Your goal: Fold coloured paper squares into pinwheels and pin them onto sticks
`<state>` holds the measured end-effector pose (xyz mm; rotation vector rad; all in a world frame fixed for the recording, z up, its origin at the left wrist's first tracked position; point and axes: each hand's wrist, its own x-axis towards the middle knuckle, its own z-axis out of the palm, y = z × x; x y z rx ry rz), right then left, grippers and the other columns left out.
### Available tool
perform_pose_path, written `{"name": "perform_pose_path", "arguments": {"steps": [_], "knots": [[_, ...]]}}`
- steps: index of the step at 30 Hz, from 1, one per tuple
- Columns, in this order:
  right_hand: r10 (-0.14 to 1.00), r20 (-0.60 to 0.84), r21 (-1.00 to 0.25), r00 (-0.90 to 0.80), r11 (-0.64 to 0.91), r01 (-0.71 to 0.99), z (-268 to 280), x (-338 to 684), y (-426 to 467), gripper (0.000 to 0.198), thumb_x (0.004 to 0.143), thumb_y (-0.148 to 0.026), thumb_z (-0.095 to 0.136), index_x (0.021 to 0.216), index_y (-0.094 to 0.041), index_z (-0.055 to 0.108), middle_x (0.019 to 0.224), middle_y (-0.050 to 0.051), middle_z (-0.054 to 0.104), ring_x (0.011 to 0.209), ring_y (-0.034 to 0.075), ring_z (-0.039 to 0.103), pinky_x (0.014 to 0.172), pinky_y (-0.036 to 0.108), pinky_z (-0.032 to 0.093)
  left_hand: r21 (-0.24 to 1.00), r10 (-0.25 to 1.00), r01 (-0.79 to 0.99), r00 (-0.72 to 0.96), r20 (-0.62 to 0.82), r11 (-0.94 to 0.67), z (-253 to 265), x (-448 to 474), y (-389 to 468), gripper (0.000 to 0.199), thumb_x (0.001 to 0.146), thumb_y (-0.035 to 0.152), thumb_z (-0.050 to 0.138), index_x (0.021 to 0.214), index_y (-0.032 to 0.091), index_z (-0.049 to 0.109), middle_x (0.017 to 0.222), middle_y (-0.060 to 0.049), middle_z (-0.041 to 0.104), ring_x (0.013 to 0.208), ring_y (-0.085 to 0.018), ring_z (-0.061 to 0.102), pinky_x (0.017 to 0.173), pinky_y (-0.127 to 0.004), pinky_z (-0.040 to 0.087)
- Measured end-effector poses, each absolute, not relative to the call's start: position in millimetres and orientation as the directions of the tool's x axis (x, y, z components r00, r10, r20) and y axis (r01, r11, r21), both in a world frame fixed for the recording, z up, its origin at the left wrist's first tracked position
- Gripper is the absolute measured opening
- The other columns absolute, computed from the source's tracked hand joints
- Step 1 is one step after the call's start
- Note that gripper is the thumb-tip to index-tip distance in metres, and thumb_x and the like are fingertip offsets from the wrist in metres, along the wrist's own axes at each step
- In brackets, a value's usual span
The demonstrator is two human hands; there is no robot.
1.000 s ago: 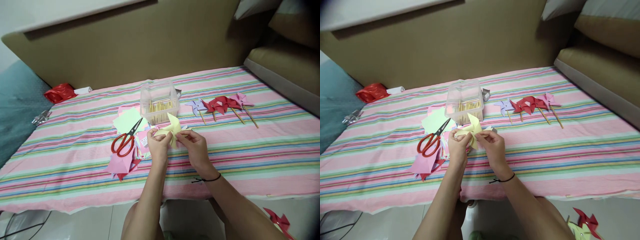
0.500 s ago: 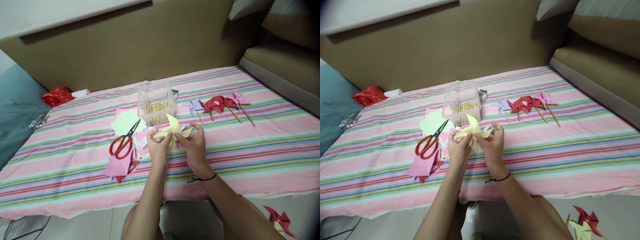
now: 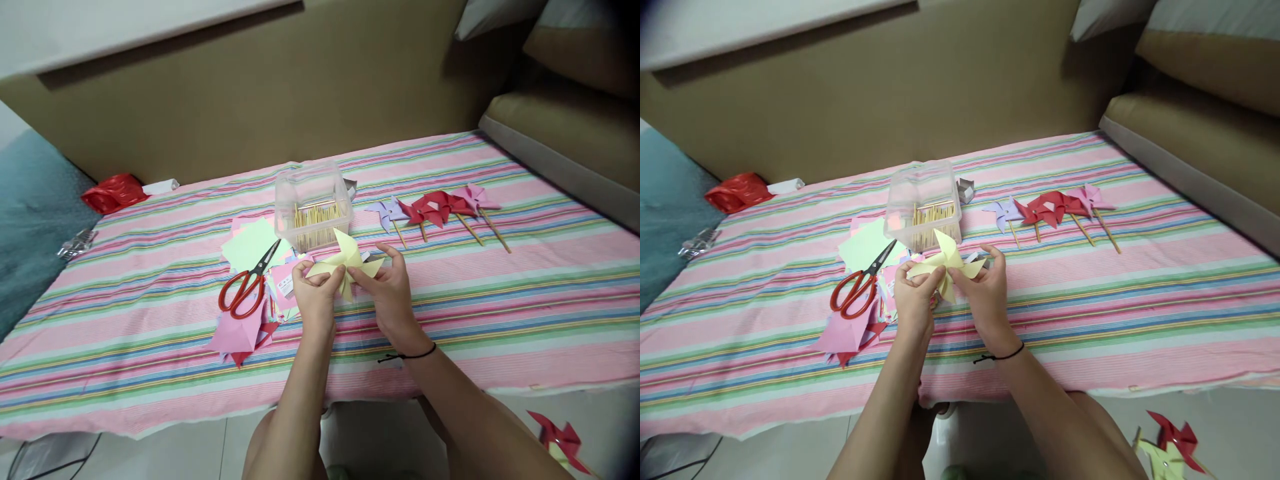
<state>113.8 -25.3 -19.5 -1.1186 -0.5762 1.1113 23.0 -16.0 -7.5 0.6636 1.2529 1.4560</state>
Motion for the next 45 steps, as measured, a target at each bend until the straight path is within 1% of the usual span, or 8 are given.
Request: {"name": "perform_pose_path", "arguments": {"steps": [5, 13, 24, 31, 35, 38, 41, 45], "knots": [[0.914, -0.187, -0.897, 0.359, -0.01, -0.442, -19, 118, -24, 0.081, 0.049, -0.029, 0.086, 0.117, -0.022, 0.042, 0.064, -0.005, 0.068, 0.058, 0.018, 0.067, 0.059, 0.032, 0.056, 0.93, 0.938, -0.349, -0.271, -0.216, 0.114, -9, 21, -16, 0.059, 0.054, 0.023, 0.081, 0.092, 0.023, 0.036, 0.048, 0.009, 0.058, 0.038, -0.006, 0.046, 0.047, -0.016, 0.038], [0.912, -0.24, -0.866, 0.333, -0.046, -0.498, -18, 120, -23, 0.086, 0.047, -0.028, 0.087, 0.119, -0.02, 0.041, 0.061, -0.006, 0.068, 0.055, 0.015, 0.065, 0.057, 0.028, 0.057, 0.926, 0.947, -0.348, -0.224, -0.231, 0.144, -7, 20, -15, 0.059, 0.056, 0.023, 0.08, 0.096, 0.022, 0.037, 0.049, 0.007, 0.06, 0.039, -0.007, 0.048, 0.047, -0.016, 0.038], [0.913, -0.226, -0.895, 0.34, -0.057, -0.442, -21, 121, -23, 0.085, 0.048, -0.033, 0.086, 0.119, -0.022, 0.042, 0.065, -0.006, 0.067, 0.06, 0.02, 0.068, 0.061, 0.037, 0.059, 0.929, 0.939, -0.338, -0.246, -0.239, 0.148, -6, 21, -16, 0.061, 0.054, 0.024, 0.082, 0.096, 0.022, 0.038, 0.05, 0.009, 0.058, 0.038, -0.008, 0.049, 0.047, -0.017, 0.037], [0.915, -0.21, -0.898, 0.345, -0.041, -0.439, -22, 119, -24, 0.082, 0.05, -0.032, 0.086, 0.119, -0.022, 0.042, 0.064, -0.006, 0.068, 0.059, 0.02, 0.068, 0.062, 0.037, 0.058, 0.933, 0.942, -0.334, -0.246, -0.226, 0.137, -8, 20, -16, 0.061, 0.055, 0.025, 0.081, 0.096, 0.022, 0.036, 0.049, 0.009, 0.057, 0.039, -0.007, 0.047, 0.048, -0.017, 0.038], [0.922, -0.196, -0.9, 0.334, -0.034, -0.435, -21, 119, -24, 0.084, 0.05, -0.031, 0.086, 0.12, -0.021, 0.04, 0.064, -0.004, 0.07, 0.059, 0.019, 0.068, 0.062, 0.034, 0.057, 0.94, 0.94, -0.312, -0.258, -0.223, 0.137, -8, 20, -15, 0.058, 0.057, 0.024, 0.079, 0.09, 0.024, 0.032, 0.045, 0.012, 0.052, 0.036, -0.006, 0.043, 0.046, -0.016, 0.035], [0.946, -0.171, -0.915, 0.274, -0.049, -0.4, -18, 128, -23, 0.084, 0.054, -0.035, 0.085, 0.123, -0.021, 0.039, 0.07, -0.003, 0.071, 0.063, 0.019, 0.068, 0.063, 0.034, 0.056, 0.948, 0.936, -0.286, -0.273, -0.22, 0.139, -7, 17, -14, 0.058, 0.056, 0.024, 0.078, 0.088, 0.024, 0.03, 0.044, 0.014, 0.048, 0.035, -0.007, 0.042, 0.044, -0.016, 0.034], [0.973, -0.177, -0.936, 0.146, -0.12, -0.331, -15, 141, -20, 0.08, 0.058, -0.04, 0.082, 0.124, -0.021, 0.04, 0.074, 0.0, 0.072, 0.064, 0.019, 0.068, 0.06, 0.031, 0.053, 0.956, 0.939, -0.232, -0.248, -0.238, 0.181, -8, 11, -12, 0.058, 0.054, 0.023, 0.078, 0.088, 0.024, 0.03, 0.044, 0.015, 0.046, 0.035, -0.007, 0.042, 0.043, -0.017, 0.034], [0.981, -0.196, -0.947, 0.013, -0.186, -0.261, -16, 151, -17, 0.087, 0.055, -0.035, 0.084, 0.128, -0.022, 0.037, 0.072, -0.002, 0.072, 0.067, 0.019, 0.068, 0.058, 0.028, 0.051, 0.959, 0.947, -0.158, -0.185, -0.262, 0.235, -11, 3, -8, 0.059, 0.051, 0.021, 0.079, 0.088, 0.023, 0.033, 0.047, 0.014, 0.047, 0.037, -0.007, 0.044, 0.044, -0.017, 0.035]]}}
